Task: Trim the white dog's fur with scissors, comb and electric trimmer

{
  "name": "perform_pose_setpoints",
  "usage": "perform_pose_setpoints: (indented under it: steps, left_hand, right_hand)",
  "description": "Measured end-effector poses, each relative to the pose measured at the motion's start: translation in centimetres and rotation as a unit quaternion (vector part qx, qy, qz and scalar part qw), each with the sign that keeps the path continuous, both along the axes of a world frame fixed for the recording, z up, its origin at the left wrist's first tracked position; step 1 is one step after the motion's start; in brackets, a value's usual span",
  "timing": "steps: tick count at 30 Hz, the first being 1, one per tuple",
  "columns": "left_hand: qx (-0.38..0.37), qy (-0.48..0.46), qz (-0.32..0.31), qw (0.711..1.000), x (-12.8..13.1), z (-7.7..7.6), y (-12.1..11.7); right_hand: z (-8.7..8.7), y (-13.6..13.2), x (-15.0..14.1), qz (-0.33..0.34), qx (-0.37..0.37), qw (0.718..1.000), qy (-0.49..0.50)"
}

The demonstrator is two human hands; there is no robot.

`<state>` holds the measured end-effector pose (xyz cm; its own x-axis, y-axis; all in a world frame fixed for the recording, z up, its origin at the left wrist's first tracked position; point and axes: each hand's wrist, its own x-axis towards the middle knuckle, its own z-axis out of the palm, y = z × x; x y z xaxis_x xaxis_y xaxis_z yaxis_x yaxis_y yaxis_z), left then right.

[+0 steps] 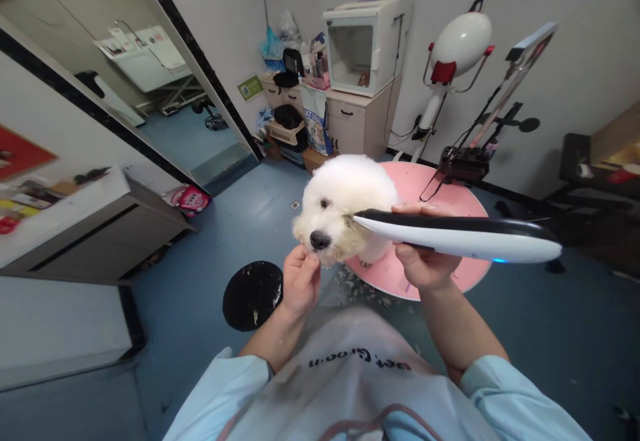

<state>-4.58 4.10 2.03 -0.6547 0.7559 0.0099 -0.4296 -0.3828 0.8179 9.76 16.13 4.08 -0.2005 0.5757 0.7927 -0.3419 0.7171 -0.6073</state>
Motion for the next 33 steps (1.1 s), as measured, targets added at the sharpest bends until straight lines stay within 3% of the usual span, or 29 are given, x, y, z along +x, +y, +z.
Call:
perform_pose_setpoints:
  steps: [7,15,21,26,29,33]
  left_hand:
    - [0.002,0.015,0.014,1.000,-0.2,-0.1,-0.2]
    - [-0.001,0.012,0.009,1.000,-0.7,-0.8,-0.4]
    - [0.017,0.014,0.004,1.000,-1.0,-1.5,-0.4]
    - [0.025,0.020,0.010,0.999,-1.2,-1.8,-0.2]
    - [0.031,0.031,-0.005,0.999,-1.3,-2.9,-0.4]
    - [0.016,0.057,-0.059,0.996,-1.2,-5.5,-1.2]
  right_hand:
    - [-0.3,0.5,-0.8,0.026,-0.022,0.999,-0.006]
    - [0.7,0.8,-1.6,0.052,-0.005,0.998,-0.018]
    - [1.2,0.7,-2.1,0.015,-0.029,0.999,-0.029]
    - [2.5,0.9,-2.8,0.024,-0.035,0.997,-0.059]
    - [3.3,1.3,-3.2,0.021,-0.025,0.998,-0.047]
    - [3.8,1.6,-3.4,0.039,-0.025,0.997,-0.058]
